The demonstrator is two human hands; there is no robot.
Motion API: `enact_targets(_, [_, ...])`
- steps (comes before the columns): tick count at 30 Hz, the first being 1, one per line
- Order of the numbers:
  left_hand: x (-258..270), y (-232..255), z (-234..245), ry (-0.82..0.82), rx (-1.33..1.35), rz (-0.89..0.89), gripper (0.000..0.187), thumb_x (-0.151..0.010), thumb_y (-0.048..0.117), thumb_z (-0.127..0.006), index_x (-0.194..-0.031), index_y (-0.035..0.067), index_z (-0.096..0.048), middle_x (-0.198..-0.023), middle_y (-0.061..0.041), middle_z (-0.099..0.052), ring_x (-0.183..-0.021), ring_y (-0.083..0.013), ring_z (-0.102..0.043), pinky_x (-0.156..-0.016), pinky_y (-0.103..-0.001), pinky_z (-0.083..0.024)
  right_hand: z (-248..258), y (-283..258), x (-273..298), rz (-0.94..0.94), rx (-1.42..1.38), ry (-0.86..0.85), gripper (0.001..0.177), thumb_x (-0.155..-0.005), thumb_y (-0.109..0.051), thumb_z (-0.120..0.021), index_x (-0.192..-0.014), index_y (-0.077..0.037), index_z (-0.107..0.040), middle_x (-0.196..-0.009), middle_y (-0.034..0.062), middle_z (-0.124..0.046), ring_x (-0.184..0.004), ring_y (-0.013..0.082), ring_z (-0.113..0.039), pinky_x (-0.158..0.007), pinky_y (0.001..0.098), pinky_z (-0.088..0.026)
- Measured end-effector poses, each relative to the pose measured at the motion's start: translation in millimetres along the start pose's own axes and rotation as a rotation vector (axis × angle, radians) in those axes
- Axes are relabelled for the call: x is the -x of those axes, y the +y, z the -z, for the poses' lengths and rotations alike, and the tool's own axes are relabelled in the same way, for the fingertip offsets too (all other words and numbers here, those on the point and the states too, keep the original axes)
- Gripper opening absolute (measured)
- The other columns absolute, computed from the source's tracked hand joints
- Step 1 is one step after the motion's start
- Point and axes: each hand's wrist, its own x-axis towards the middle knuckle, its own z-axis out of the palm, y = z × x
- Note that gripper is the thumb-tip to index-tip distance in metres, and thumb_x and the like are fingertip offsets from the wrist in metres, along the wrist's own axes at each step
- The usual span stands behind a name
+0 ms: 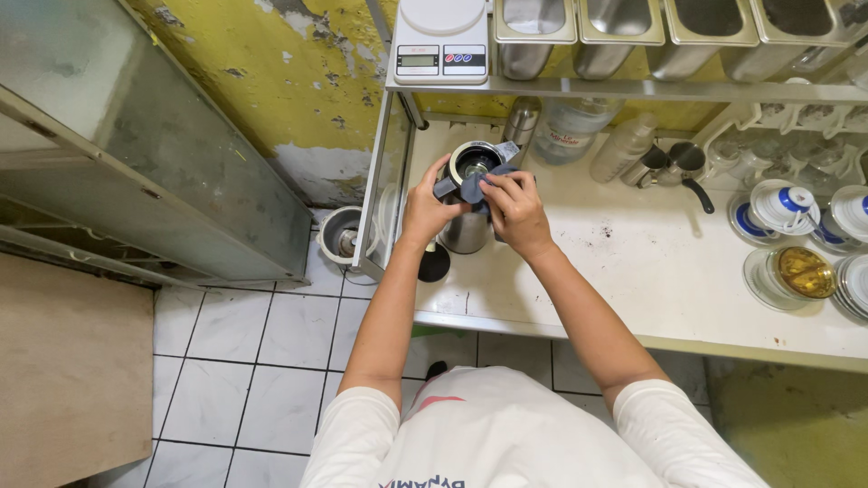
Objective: The person wipes a stainless steel thermos and a larger coffee pot with a dark cloth. They remove the thermos lid, wipe the body, and reattach the lid. They then wipe the coffee pot lid and body, placing both items back on the counter.
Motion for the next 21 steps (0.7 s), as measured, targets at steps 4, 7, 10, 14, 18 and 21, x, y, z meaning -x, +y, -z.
enact_targets(4, [1.6, 4.6, 2.1, 0.028, 0.013, -0.098, 0.097, -0.056, 0.016, -0.093, -0.144, 0.020, -0.054, -0.090, -0.013, -0.075, -0.085, -0.0289, -0.075, -0.077, -0.039, -0.057, 2.3, -9.3, -22.1, -0.017, -0.083, -0.082, 0.022, -0.085, 0.001, -0.077, -0.107, -0.004, -0.074, -0.102, 0.0110, -0.069, -0.099, 0.0336, -0.061, -0.087, 0.0428, -0.053])
enact_targets(7, [0.2, 0.5, 0.7, 0.041, 0.008, -0.160, 0.089, -0.061, 0.017, -0.091, -0.142, 0.017, -0.053, -0.096, -0.018, -0.074, -0.092, -0.0348, -0.073, -0.078, -0.041, -0.057, -9.0, -20.1, -38.0, 0.027, -0.141, -0.047, 0.022, -0.088, 0.000, -0.075, -0.110, -0.001, -0.073, -0.099, 0.0118, -0.064, -0.098, 0.0316, -0.060, -0.086, 0.0431, -0.053])
enact_targets(10, [-0.7, -18.6, -5.0, 0.056, -0.030, -0.166, 0.069, -0.080, 0.014, -0.079, -0.144, 0.014, -0.055, -0.107, -0.023, -0.073, -0.104, -0.0408, -0.070, -0.082, -0.043, -0.057, -36.2, -35.9, -48.2, 0.032, 0.112, -0.124, 0.024, -0.083, -0.003, -0.070, -0.107, 0.000, -0.073, -0.102, 0.0123, -0.060, -0.098, 0.0309, -0.056, -0.084, 0.0407, -0.051])
enact_targets(14, [-7.2, -38.6, -8.8, 0.061, -0.061, -0.209, 0.058, -0.093, 0.011, -0.069, -0.149, 0.012, -0.054, -0.111, -0.026, -0.071, -0.112, -0.0427, -0.068, -0.087, -0.044, -0.057, -46.2, -43.6, -46.5, 0.109, 0.395, -0.237, 0.021, -0.077, -0.013, -0.067, -0.095, -0.002, -0.071, -0.105, 0.0086, -0.058, -0.099, 0.0280, -0.054, -0.076, 0.0383, -0.043])
enact_targets(18, [-3.9, -30.6, -7.3, 0.040, -0.039, -0.169, 0.076, -0.086, 0.007, -0.069, -0.156, 0.014, -0.041, -0.107, -0.023, -0.073, -0.106, -0.0411, -0.070, -0.087, -0.043, -0.055, -35.6, -39.9, -40.1, 0.166, 0.410, -0.284, 0.017, -0.076, -0.014, -0.066, -0.091, -0.006, -0.070, -0.108, 0.0073, -0.059, -0.100, 0.0266, -0.053, -0.078, 0.0365, -0.042])
enact_targets(21, [-2.7, -20.4, -4.1, 0.051, 0.001, -0.265, 0.091, -0.076, 0.005, -0.076, -0.157, 0.016, -0.034, -0.110, -0.020, -0.074, -0.103, -0.0408, -0.071, -0.086, -0.041, -0.055, -30.5, -37.3, -37.8, 0.182, 0.392, -0.287, 0.021, -0.079, -0.013, -0.066, -0.098, -0.005, -0.071, -0.107, 0.0066, -0.058, -0.099, 0.0255, -0.053, -0.077, 0.0361, -0.042])
